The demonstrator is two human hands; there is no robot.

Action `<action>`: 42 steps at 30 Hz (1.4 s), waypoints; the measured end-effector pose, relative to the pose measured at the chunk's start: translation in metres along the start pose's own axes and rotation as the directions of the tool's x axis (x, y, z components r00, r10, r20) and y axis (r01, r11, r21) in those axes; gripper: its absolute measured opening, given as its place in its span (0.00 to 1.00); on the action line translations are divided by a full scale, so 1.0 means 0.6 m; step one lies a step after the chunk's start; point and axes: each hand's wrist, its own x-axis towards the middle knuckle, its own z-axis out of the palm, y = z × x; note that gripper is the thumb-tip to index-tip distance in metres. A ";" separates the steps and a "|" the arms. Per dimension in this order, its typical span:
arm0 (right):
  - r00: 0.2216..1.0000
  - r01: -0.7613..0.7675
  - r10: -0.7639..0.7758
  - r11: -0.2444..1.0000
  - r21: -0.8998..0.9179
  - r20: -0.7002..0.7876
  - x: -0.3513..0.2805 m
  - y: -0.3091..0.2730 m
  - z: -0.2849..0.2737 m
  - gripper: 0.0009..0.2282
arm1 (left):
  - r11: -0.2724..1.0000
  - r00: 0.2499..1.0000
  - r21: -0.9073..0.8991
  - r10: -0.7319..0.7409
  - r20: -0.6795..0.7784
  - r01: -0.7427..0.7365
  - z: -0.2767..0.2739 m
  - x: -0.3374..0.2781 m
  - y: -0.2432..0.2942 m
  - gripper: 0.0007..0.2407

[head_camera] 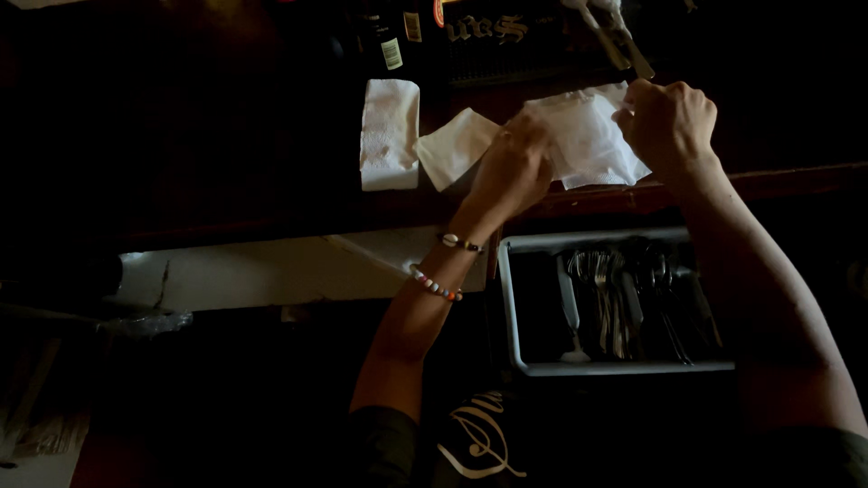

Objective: The person wraps individual spoons in white napkins by hand and places the finished sets on a bar counter.

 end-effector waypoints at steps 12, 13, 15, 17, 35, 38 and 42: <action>0.981 -0.165 0.179 0.975 0.149 -0.082 -0.017 0.083 0.042 0.10 | 0.979 0.891 0.099 -0.204 0.406 0.179 -0.001 0.065 0.056 0.16; 0.975 -0.139 0.159 0.981 0.135 -0.154 -0.031 0.091 0.043 0.10 | 0.979 0.885 0.089 -0.205 0.419 0.184 0.008 0.057 0.050 0.16; 0.946 -0.088 0.115 0.991 0.100 -0.302 -0.049 0.108 0.037 0.11 | 0.983 0.963 0.181 -0.081 0.257 0.034 0.029 0.052 0.034 0.15; 0.913 -0.070 0.101 0.993 0.092 -0.394 -0.062 0.123 0.030 0.12 | 0.985 0.965 0.171 -0.078 0.249 0.035 0.052 0.045 0.022 0.17; 0.938 -0.312 0.312 0.950 -0.025 0.151 -0.575 -0.029 0.445 0.16 | 0.927 0.936 -0.221 0.246 -0.251 -0.303 0.111 -0.098 0.198 0.15; 0.900 -0.325 0.283 0.942 0.079 0.331 -0.591 -0.012 0.486 0.19 | 0.933 0.991 -0.355 0.098 0.094 -0.059 0.159 -0.188 0.260 0.09; 0.591 -0.676 0.404 0.720 0.155 0.698 -0.583 0.029 0.511 0.18 | 0.900 0.989 -0.433 0.011 0.150 0.056 0.206 -0.305 0.277 0.09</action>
